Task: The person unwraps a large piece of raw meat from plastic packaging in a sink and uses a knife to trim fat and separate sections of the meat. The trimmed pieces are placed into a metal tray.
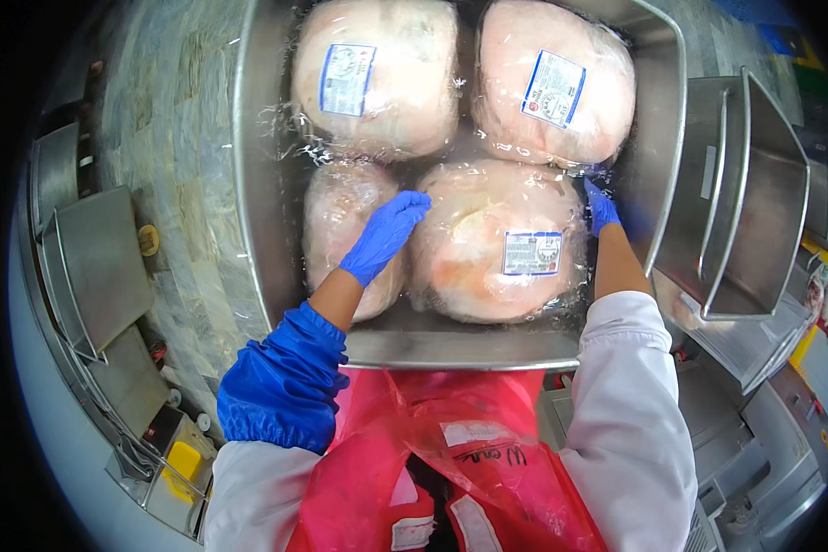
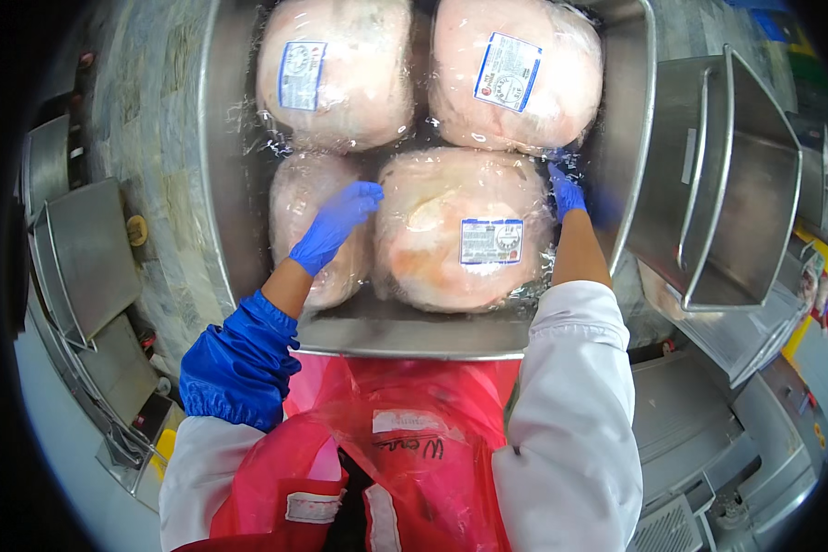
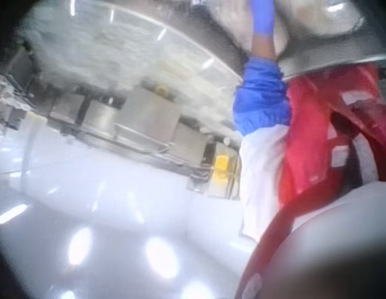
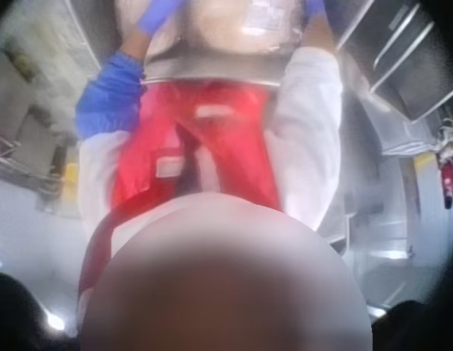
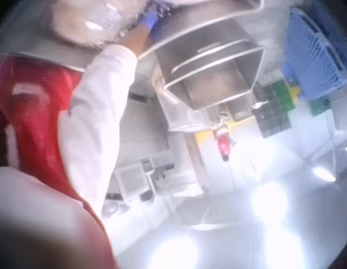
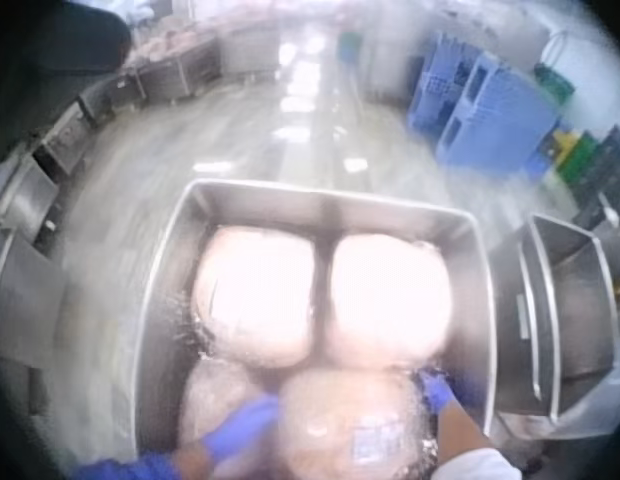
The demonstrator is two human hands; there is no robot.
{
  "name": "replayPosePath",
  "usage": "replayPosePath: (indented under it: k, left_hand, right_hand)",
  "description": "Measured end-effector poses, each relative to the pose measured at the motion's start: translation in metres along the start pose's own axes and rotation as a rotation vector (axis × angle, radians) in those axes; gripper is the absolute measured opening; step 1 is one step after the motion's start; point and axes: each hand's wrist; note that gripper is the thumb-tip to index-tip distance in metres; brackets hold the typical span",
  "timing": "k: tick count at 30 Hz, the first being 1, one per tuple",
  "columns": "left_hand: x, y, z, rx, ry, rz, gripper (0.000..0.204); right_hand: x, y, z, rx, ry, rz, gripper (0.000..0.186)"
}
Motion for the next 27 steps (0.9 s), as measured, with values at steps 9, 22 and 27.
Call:
replayPosePath:
  k: [9,22,27]
  left_hand:
    - [-0.024,-0.056,0.115,-0.085,-0.277,0.917,0.030]
    - [-0.018,-0.088,0.155,0.004,-0.305,1.099,0.038]
    - [-0.056,-0.093,0.108,-0.062,-0.172,0.801,0.043]
  right_hand:
    - [-0.004,0.011,0.083,0.188,-0.108,0.059,0.017]
    - [0.031,-0.005,-0.062,0.209,0.195,0.072,0.032]
    - [-0.055,0.019,0.001,0.186,0.301,0.362,0.036]
Point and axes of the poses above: each hand's wrist, its own z-axis towards the middle knuckle, its own y-axis out of the back of the hand, x = y × z, and after that the axes turned 10 degrees about z, right-handed
